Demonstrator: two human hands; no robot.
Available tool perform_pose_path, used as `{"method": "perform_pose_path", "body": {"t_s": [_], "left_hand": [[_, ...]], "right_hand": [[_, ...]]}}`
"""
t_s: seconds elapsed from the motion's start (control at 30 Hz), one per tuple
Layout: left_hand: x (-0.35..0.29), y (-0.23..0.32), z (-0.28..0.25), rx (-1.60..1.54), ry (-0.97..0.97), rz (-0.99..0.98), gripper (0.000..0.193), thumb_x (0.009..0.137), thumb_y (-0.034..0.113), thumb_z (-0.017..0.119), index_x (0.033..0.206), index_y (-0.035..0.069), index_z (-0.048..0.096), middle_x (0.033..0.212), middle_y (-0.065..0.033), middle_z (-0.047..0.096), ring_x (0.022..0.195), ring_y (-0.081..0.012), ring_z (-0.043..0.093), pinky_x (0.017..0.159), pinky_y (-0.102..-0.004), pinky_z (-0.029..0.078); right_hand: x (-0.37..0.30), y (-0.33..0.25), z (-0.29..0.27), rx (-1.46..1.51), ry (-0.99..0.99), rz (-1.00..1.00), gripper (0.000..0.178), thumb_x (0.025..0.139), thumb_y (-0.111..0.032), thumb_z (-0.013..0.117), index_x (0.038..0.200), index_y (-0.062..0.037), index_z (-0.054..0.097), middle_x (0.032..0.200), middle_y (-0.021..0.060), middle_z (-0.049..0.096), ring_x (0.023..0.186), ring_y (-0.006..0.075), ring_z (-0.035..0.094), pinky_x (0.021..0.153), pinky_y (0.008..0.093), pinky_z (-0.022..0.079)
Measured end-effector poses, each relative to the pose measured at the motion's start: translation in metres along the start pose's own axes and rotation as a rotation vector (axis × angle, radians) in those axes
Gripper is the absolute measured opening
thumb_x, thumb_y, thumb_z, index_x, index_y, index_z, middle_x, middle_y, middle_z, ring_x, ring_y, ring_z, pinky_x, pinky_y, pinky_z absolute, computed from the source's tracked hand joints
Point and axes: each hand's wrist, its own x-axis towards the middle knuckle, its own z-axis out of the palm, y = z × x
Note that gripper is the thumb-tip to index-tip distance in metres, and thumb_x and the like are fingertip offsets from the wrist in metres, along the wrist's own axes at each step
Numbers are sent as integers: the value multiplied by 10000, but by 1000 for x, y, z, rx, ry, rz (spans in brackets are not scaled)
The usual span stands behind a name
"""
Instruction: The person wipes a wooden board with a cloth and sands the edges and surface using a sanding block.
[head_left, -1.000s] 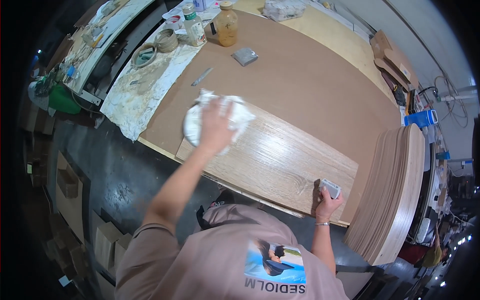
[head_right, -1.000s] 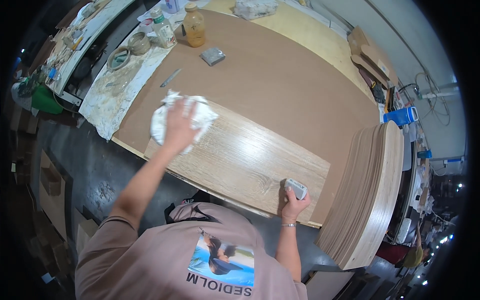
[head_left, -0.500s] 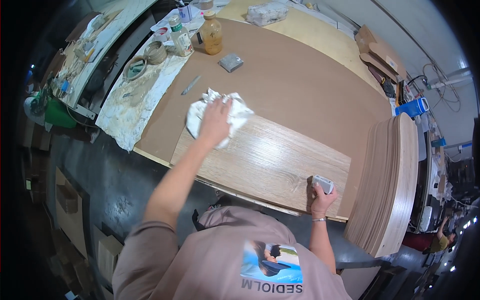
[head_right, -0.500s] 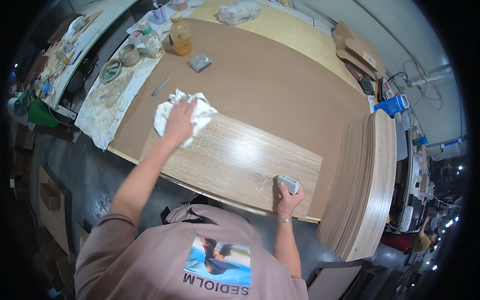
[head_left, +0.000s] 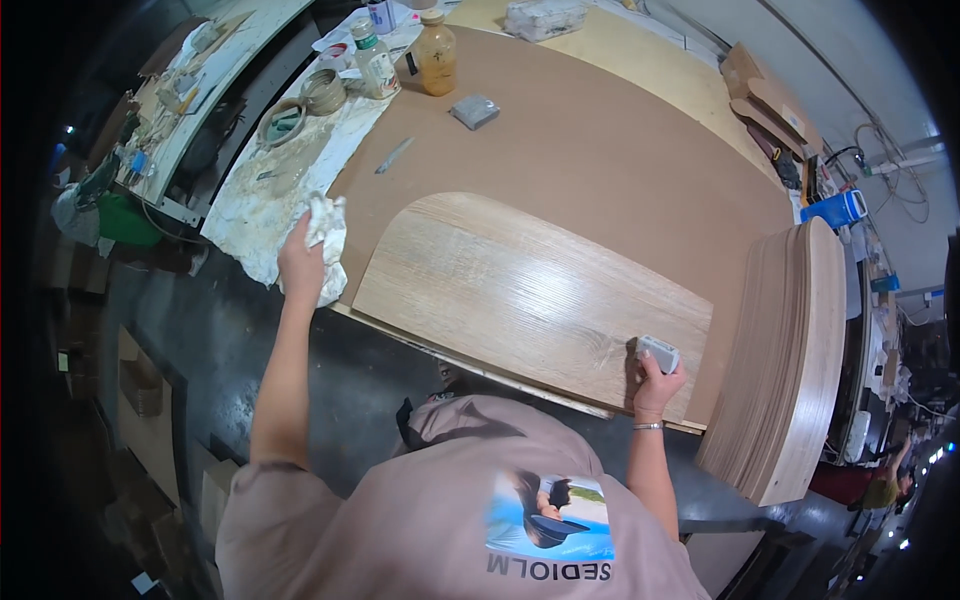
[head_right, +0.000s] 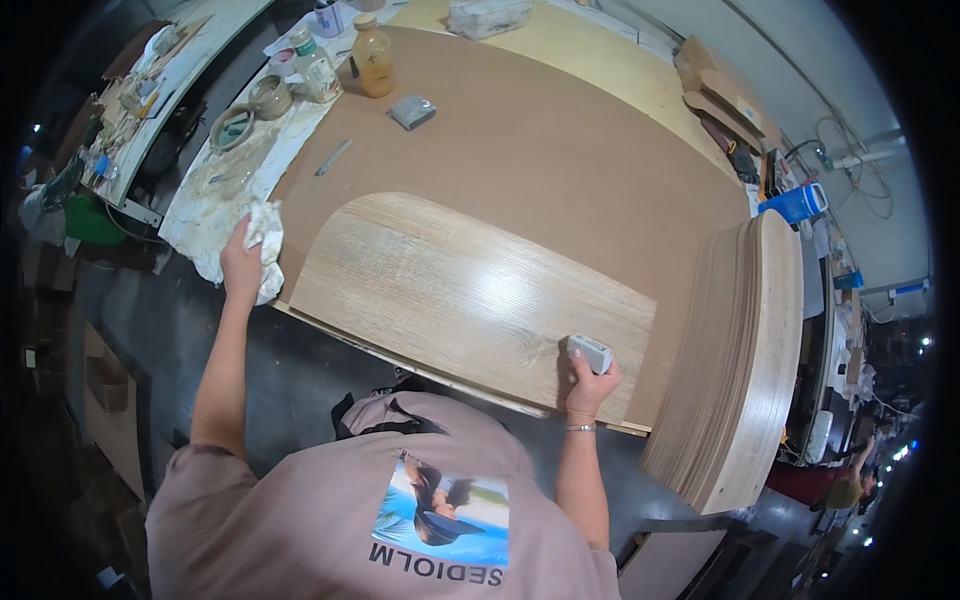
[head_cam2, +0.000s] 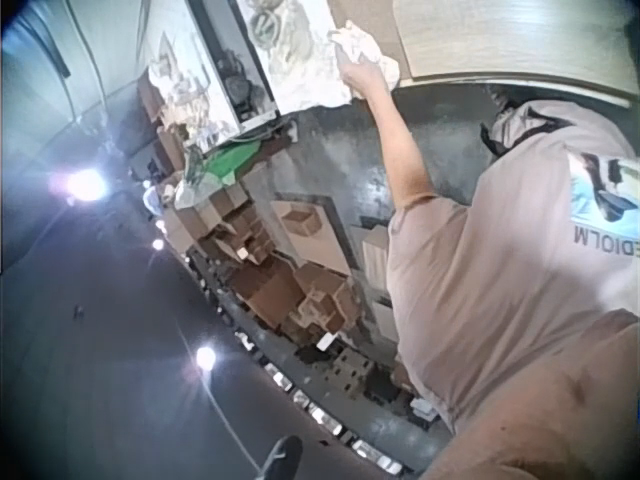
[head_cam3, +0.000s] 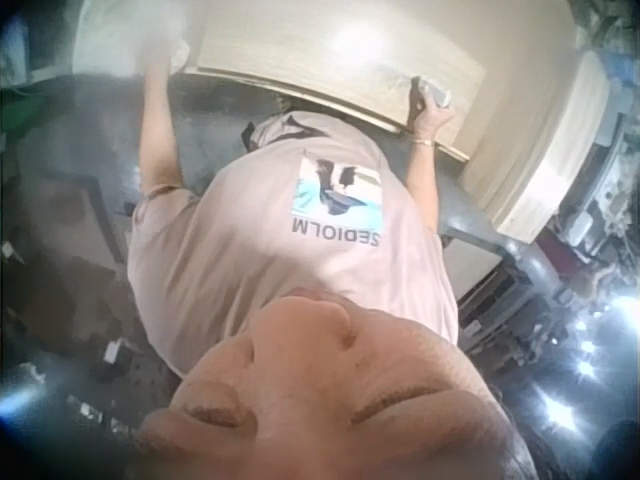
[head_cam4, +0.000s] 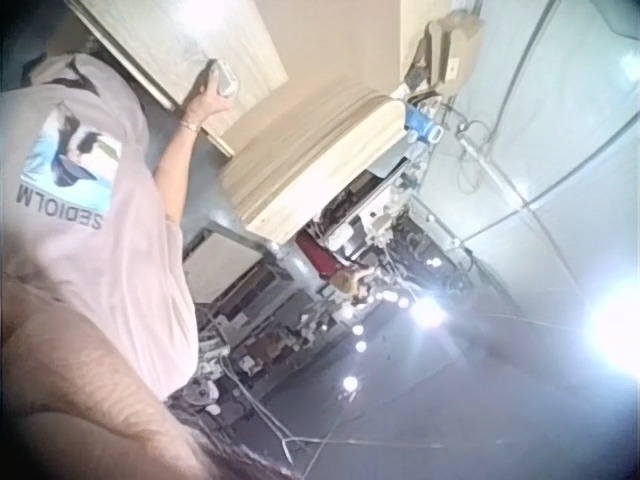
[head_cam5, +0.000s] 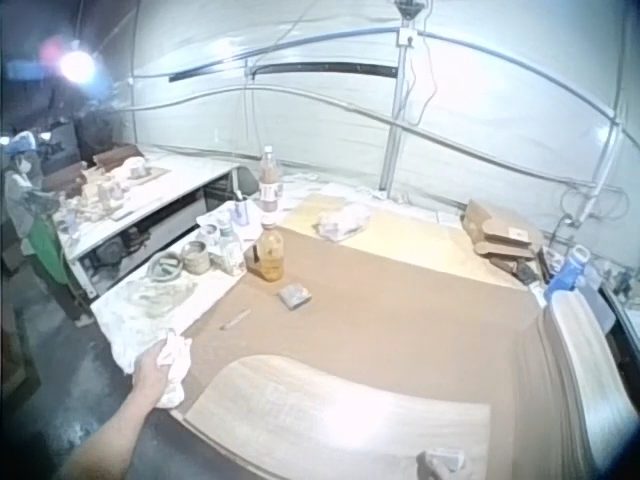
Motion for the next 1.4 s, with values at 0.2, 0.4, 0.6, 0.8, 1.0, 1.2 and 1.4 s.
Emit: {"method": "perform_pose_path", "body": {"t_s": [0.2,0.4,0.6,0.8,1.0,1.2,1.4], "left_hand": [[-58,16,37,-227,-126,20,525,819,166,750,1297,19,590,1081,-195,713,976,-320,694,859,-382,518],[-40,7,38,-377,-201,-512,306,842,191,696,1123,69,709,984,-156,739,934,-338,698,829,-415,509],[-42,23,31,-260,-152,-378,522,791,361,772,1169,15,672,1038,-223,713,991,-394,674,867,-454,503],[-29,93,26,-46,-20,-3,410,797,165,773,1178,49,675,1041,-176,718,948,-362,686,817,-427,522],[-30,201,119,-114,-186,470,506,733,72,712,1234,81,638,1147,-144,633,1092,-354,559,999,-450,423],[-86,358,219,-328,-357,831,589,720,52,685,1302,97,600,1332,-183,563,1266,-367,492,1125,-478,348],[-214,444,240,-636,-615,1254,590,716,21,662,1300,96,613,1364,-190,562,1301,-359,503,1144,-476,349]], "right_hand": [[2,-8,4,21,-42,23,206,784,-73,752,953,-3,654,798,21,651,618,85,558,530,227,438],[-2,-12,6,20,-35,35,204,787,-77,737,953,-13,640,786,35,648,604,104,577,536,234,462],[-4,-15,4,37,1,52,214,779,-74,747,955,-18,639,812,42,656,632,112,593,545,239,475],[-4,-20,-4,138,63,120,194,795,-62,736,949,-17,628,829,55,665,653,137,620,584,276,519],[-39,-58,-67,253,232,-76,236,806,-22,705,1017,19,609,921,97,677,791,177,656,644,321,549],[-88,-71,-123,182,309,-62,343,783,-70,748,1076,45,613,919,104,678,780,179,656,652,313,557],[-106,-70,-148,134,370,-86,345,772,-76,767,1056,56,622,931,103,671,777,174,648,671,295,550]]}}
